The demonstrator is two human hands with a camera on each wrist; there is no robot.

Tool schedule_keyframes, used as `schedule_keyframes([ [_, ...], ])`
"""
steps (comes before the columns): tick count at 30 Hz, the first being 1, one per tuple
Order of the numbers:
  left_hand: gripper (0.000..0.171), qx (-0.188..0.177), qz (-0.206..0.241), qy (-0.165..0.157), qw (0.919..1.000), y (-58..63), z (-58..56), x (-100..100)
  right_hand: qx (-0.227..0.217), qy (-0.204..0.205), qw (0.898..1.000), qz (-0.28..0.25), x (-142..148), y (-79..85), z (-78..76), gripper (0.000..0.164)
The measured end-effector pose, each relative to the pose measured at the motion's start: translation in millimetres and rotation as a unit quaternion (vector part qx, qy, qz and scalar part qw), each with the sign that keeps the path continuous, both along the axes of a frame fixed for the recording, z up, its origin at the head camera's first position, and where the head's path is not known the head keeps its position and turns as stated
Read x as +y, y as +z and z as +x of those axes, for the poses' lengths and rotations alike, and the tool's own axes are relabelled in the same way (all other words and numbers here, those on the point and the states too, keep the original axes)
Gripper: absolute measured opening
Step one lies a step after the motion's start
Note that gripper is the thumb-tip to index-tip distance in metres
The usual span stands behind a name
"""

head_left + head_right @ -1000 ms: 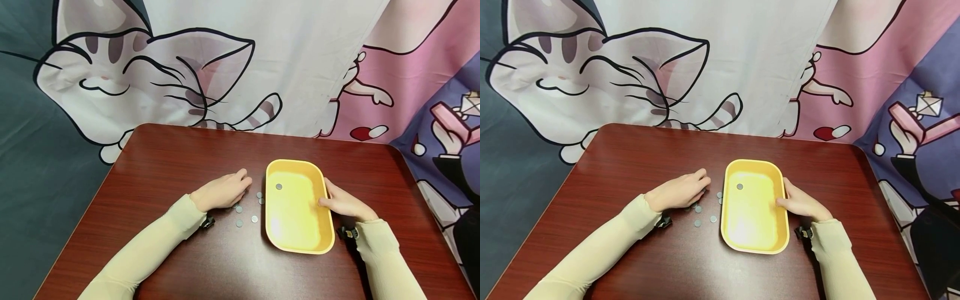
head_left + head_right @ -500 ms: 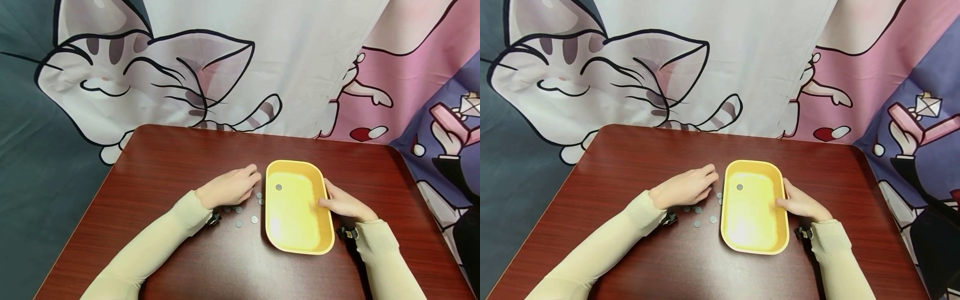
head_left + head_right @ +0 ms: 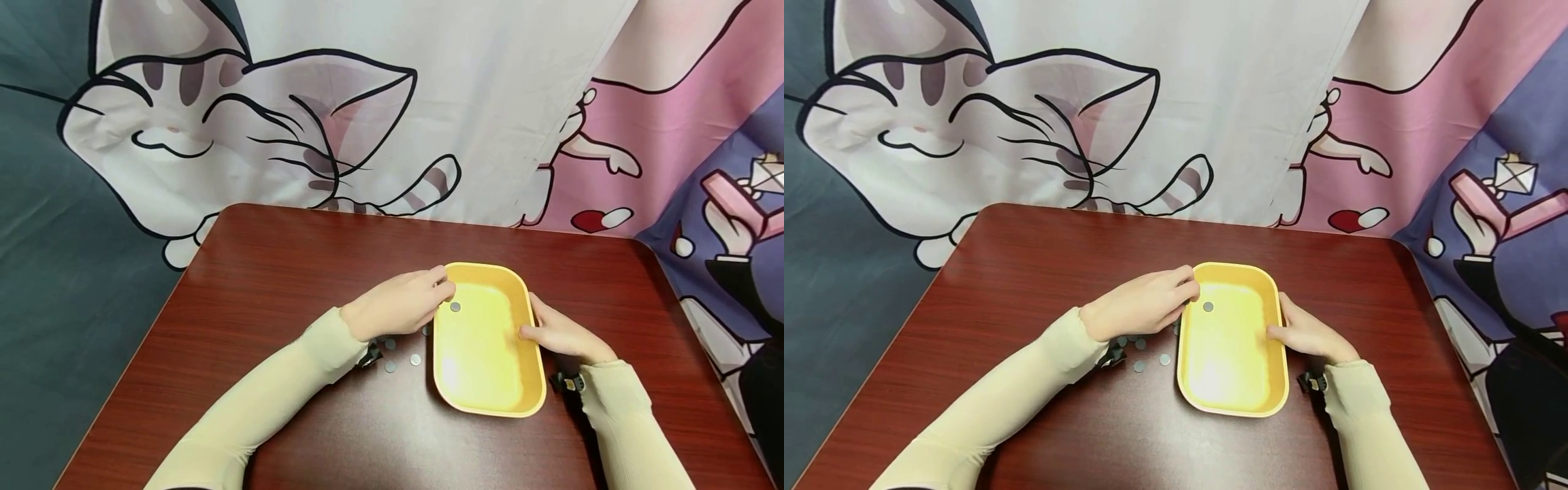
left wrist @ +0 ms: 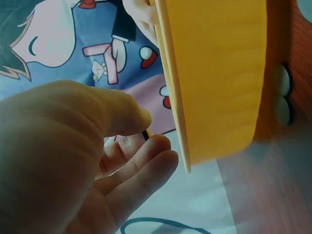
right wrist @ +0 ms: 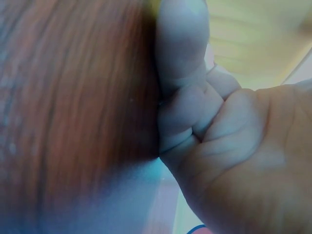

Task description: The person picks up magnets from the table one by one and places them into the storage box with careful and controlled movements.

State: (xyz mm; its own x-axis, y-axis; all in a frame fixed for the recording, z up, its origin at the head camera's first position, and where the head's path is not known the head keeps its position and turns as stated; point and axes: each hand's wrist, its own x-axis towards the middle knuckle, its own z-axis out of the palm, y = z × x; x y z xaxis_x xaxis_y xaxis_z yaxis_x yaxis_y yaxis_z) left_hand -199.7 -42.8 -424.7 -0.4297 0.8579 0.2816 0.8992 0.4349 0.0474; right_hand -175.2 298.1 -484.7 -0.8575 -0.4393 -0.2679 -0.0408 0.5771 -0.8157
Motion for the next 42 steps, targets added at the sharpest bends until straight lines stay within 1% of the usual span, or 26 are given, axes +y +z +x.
schedule_keyframes([
  [3, 0.015, 0.013, -0.003, -0.004, 0.9999, 0.1, 0.1, 7.0, 0.01, 0.001, 1.0, 0.003, 0.2, -0.9, 0.4, 0.071],
  [6, 0.012, 0.018, -0.006, -0.009, 0.9998, -0.3, -0.1, 13.7, 0.014, 0.002, 1.0, 0.006, 0.6, -1.4, 0.1, 0.07],
  [15, 0.009, 0.006, -0.029, -0.02, 0.9994, -8.1, 1.0, 31.6, 0.013, 0.002, 1.0, 0.006, -0.1, -1.1, 0.0, 0.07],
  [20, 0.01, 0.009, -0.052, -0.019, 0.9984, -12.1, 1.7, 40.9, 0.012, 0.001, 1.0, 0.006, -0.9, -0.5, 0.0, 0.072],
  [24, 0.016, 0.005, -0.077, -0.006, 0.997, -16.0, 2.2, 48.8, 0.01, -0.001, 1.0, 0.006, -0.9, -0.4, 0.1, 0.073],
  [26, 0.019, -0.003, -0.088, 0.001, 0.9961, -17.3, 3.0, 52.6, 0.006, -0.001, 1.0, 0.001, -0.7, -0.6, 0.0, 0.072],
  [31, 0.021, -0.01, -0.118, 0.008, 0.9929, -19.1, 6.0, 62.1, -0.002, 0.001, 1.0, -0.005, -0.4, -0.5, -0.2, 0.072],
  [39, 0.022, -0.006, -0.152, 0.027, 0.988, -28.7, 11.8, 74.1, 0.011, 0.003, 1.0, 0.001, -0.9, 0.1, -0.2, 0.07],
  [42, 0.021, -0.013, -0.167, 0.032, 0.9854, -29.7, 14.2, 77.2, 0.014, 0.004, 1.0, 0.008, -1.3, 0.9, -0.3, 0.071],
])
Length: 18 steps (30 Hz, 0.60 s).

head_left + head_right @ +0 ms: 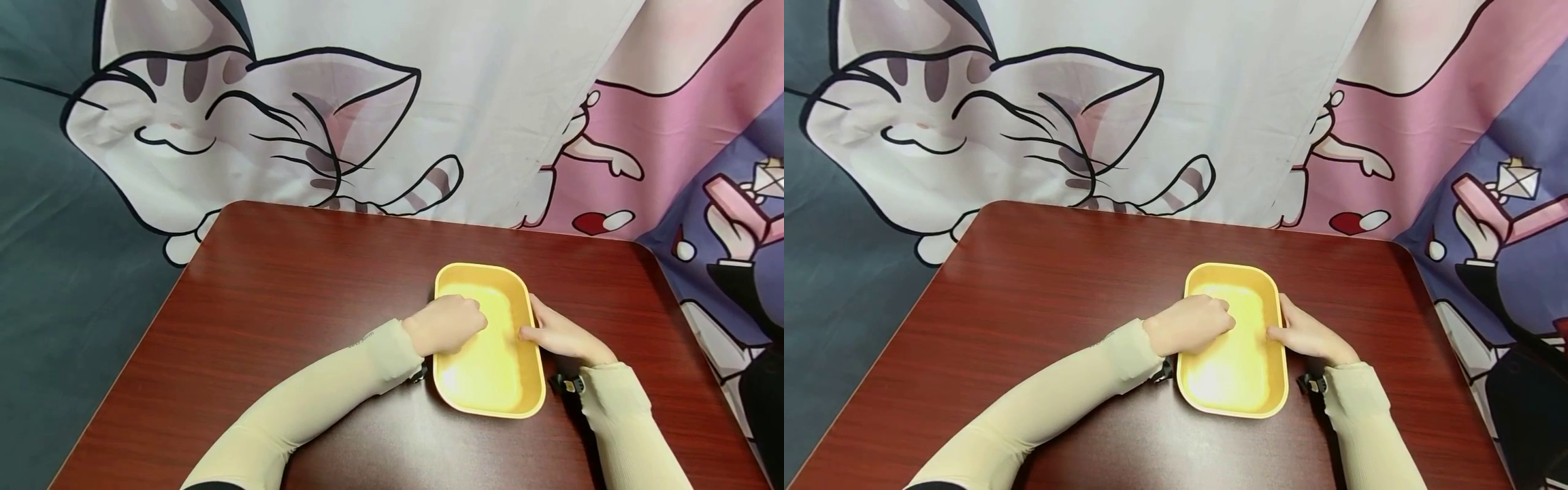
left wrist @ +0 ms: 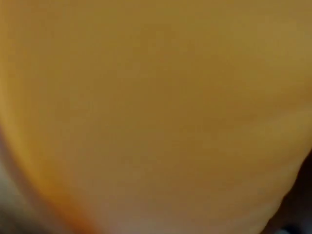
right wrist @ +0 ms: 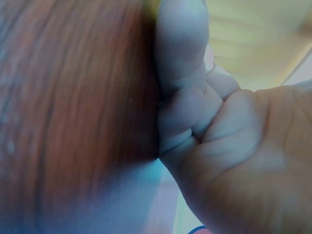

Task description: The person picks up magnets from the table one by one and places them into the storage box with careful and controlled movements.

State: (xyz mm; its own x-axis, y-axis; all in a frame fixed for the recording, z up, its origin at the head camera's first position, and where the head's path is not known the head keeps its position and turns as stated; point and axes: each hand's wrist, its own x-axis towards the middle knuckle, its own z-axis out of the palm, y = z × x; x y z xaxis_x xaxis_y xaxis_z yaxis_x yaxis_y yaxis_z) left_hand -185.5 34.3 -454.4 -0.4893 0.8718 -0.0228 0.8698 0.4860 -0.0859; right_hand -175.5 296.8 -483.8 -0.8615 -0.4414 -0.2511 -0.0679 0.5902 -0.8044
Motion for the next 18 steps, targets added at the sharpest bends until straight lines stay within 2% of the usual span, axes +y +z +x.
schedule_keyframes([
  [4, 0.02, -0.011, -0.016, 0.01, 0.9998, 1.0, 3.0, 2.6, 0.0, 0.001, 1.0, 0.005, -0.5, 0.0, -0.1, 0.07],
  [12, 0.017, -0.009, -0.034, 0.02, 0.9992, 1.5, 6.2, 5.5, -0.004, -0.002, 1.0, 0.004, -0.9, 0.5, 0.7, 0.072],
  [18, 0.016, -0.012, -0.037, 0.024, 0.999, 2.9, 7.2, 5.8, 0.013, 0.005, 1.0, 0.008, -1.4, 1.5, 1.1, 0.072],
])
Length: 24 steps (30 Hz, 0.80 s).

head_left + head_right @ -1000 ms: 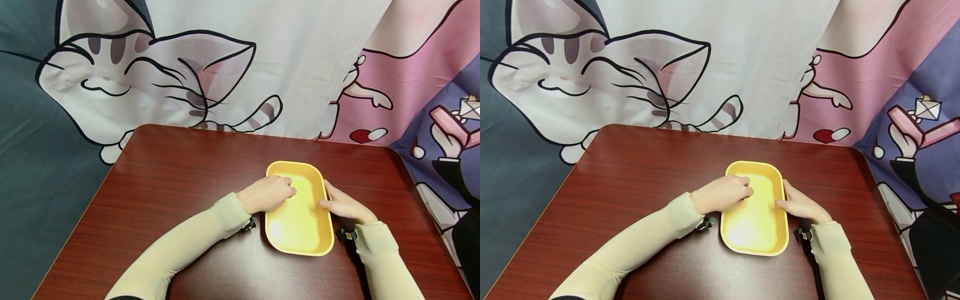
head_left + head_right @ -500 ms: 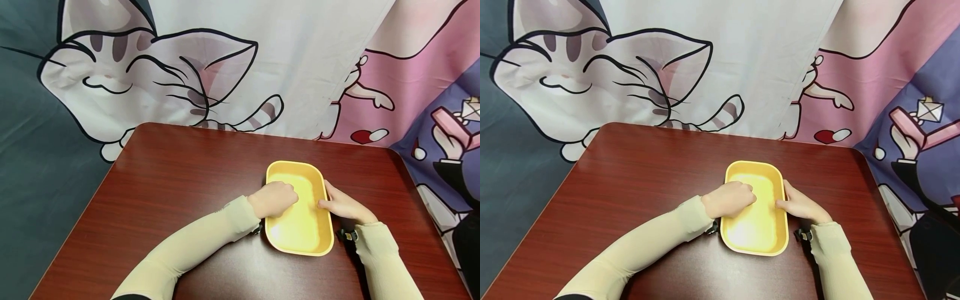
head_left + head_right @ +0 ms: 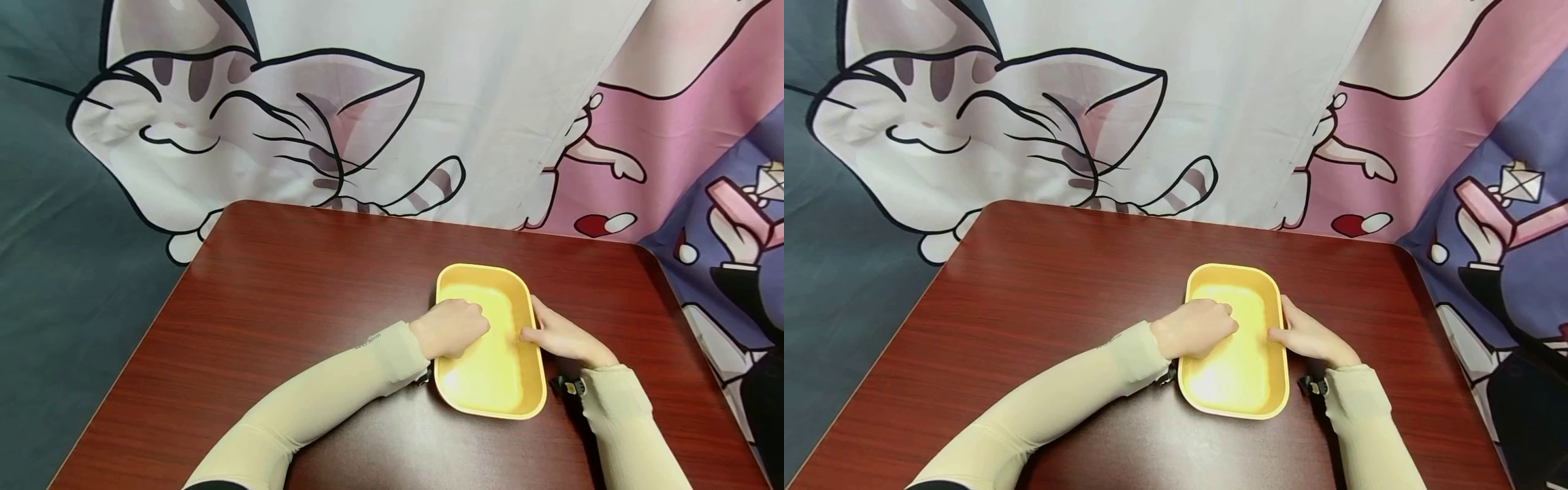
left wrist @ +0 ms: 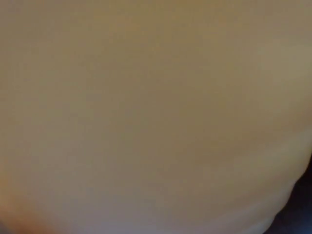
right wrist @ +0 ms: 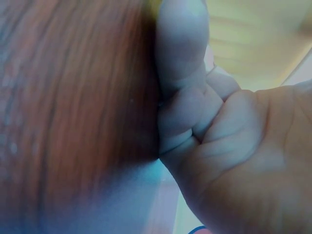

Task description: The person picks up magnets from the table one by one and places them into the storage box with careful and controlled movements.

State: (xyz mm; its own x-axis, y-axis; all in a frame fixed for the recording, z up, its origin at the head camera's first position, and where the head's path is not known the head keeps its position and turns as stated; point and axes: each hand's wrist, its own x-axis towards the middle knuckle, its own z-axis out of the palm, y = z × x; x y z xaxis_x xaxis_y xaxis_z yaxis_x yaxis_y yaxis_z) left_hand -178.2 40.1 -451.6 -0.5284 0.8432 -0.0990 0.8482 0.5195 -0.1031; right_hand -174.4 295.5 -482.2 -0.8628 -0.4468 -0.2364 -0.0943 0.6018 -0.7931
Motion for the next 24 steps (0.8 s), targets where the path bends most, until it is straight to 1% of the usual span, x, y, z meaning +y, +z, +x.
schedule_keyframes([
  [3, 0.016, 0.001, 0.0, 0.001, 1.0, -1.5, 0.1, 0.4, -0.001, -0.001, 1.0, 0.0, 0.5, -0.9, 0.2, 0.072],
  [10, 0.016, 0.009, -0.002, 0.001, 1.0, -3.4, 0.2, 1.1, -0.026, -0.009, 1.0, -0.013, 0.8, -0.5, 0.0, 0.071],
  [12, 0.015, 0.012, -0.004, 0.001, 0.9999, -3.3, 0.4, 0.9, -0.025, -0.007, 1.0, -0.016, 0.7, -0.4, -0.1, 0.07],
  [19, 0.015, 0.019, -0.011, 0.006, 0.9997, -0.2, 2.8, 0.3, -0.028, -0.008, 0.999, -0.018, 1.7, -0.8, 0.1, 0.07],
  [24, 0.013, 0.037, -0.024, 0.004, 0.999, 3.1, 5.9, -0.6, -0.021, -0.004, 1.0, -0.022, 1.5, -1.2, 0.9, 0.069],
])
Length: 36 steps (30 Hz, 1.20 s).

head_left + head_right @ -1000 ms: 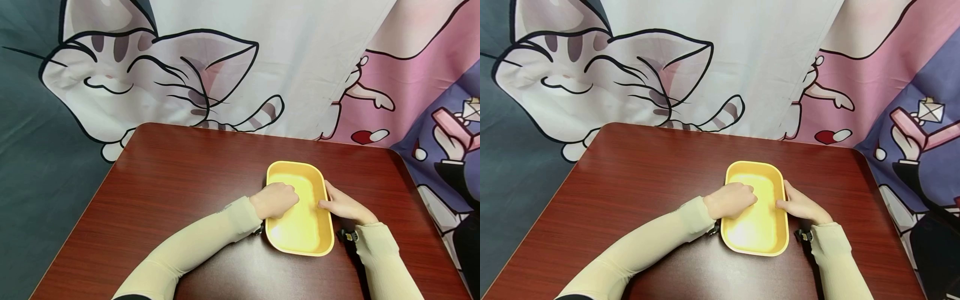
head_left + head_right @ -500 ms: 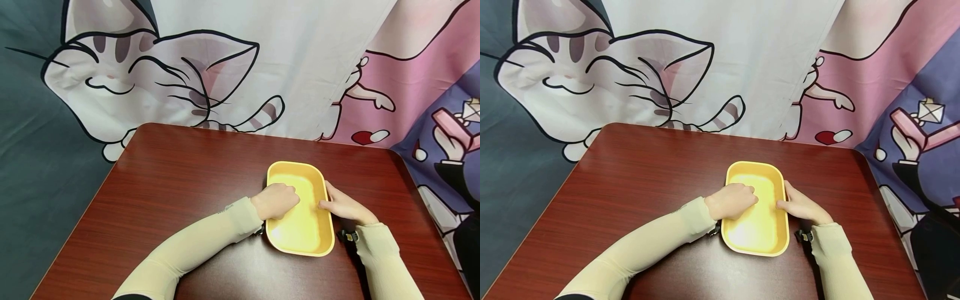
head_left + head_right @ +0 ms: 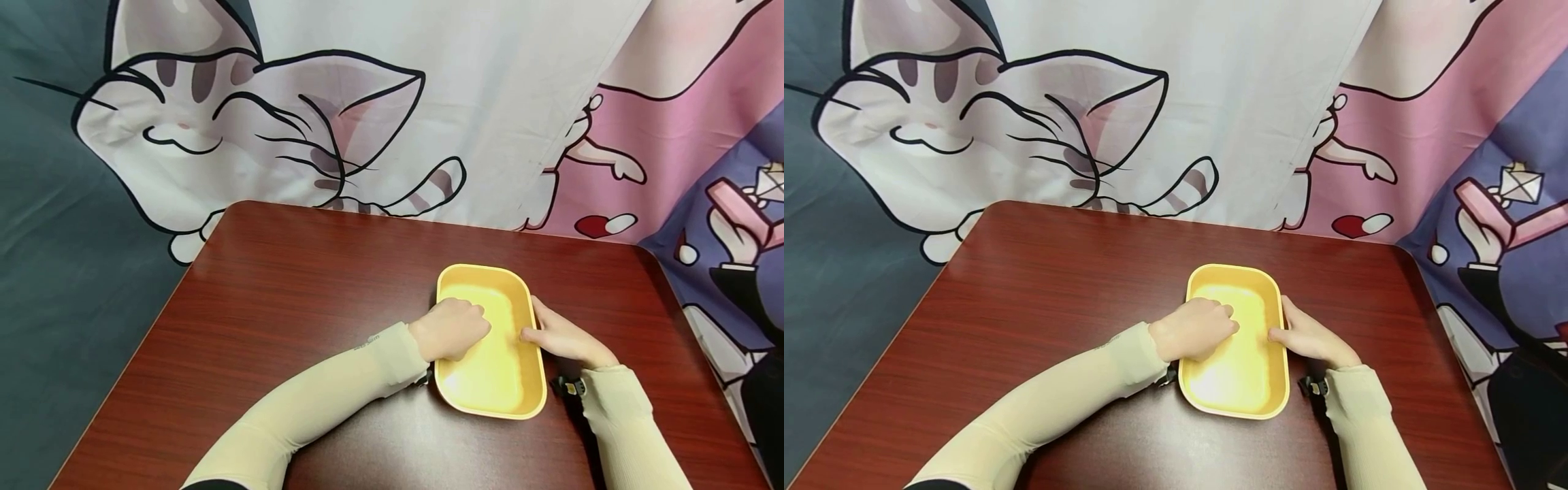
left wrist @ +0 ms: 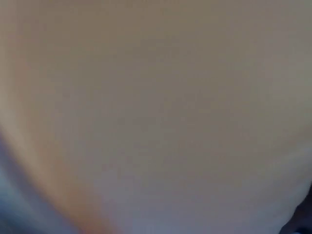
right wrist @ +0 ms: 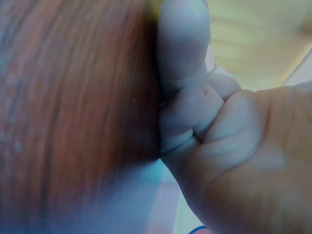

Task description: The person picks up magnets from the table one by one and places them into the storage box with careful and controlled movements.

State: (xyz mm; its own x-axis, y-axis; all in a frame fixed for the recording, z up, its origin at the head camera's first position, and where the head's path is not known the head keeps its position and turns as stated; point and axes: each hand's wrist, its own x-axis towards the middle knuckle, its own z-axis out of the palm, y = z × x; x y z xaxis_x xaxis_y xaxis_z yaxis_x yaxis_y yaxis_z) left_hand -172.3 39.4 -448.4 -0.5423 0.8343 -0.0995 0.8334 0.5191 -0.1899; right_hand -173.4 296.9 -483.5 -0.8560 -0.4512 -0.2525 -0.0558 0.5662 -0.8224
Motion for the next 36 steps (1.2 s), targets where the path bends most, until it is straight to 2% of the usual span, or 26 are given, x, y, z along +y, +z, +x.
schedule_keyframes([
  [5, 0.018, 0.013, 0.003, -0.006, 0.9999, 4.0, 1.7, -2.1, -0.007, -0.003, 1.0, -0.003, 0.1, -0.1, -0.2, 0.071],
  [11, 0.018, 0.003, 0.024, -0.015, 0.9996, 8.5, 3.5, -7.8, -0.008, -0.003, 1.0, -0.008, -0.4, 0.6, -0.4, 0.072],
  [20, 0.028, 0.005, 0.062, -0.034, 0.9975, 11.6, 4.3, -20.3, -0.002, -0.001, 1.0, -0.008, 0.6, -0.8, 0.4, 0.07],
  [26, 0.045, -0.001, 0.078, -0.033, 0.9964, 11.5, 3.3, -27.8, -0.001, 0.005, 1.0, -0.015, 3.0, -1.3, 0.4, 0.07],
  [32, 0.067, -0.03, 0.098, -0.014, 0.9947, 12.0, 1.9, -38.9, -0.003, 0.006, 1.0, -0.015, 2.8, -1.2, 0.1, 0.07],
  [36, 0.075, -0.047, 0.111, -0.009, 0.9926, 12.9, -0.2, -49.3, -0.008, 0.005, 1.0, -0.018, 2.6, -1.6, -0.9, 0.07],
])
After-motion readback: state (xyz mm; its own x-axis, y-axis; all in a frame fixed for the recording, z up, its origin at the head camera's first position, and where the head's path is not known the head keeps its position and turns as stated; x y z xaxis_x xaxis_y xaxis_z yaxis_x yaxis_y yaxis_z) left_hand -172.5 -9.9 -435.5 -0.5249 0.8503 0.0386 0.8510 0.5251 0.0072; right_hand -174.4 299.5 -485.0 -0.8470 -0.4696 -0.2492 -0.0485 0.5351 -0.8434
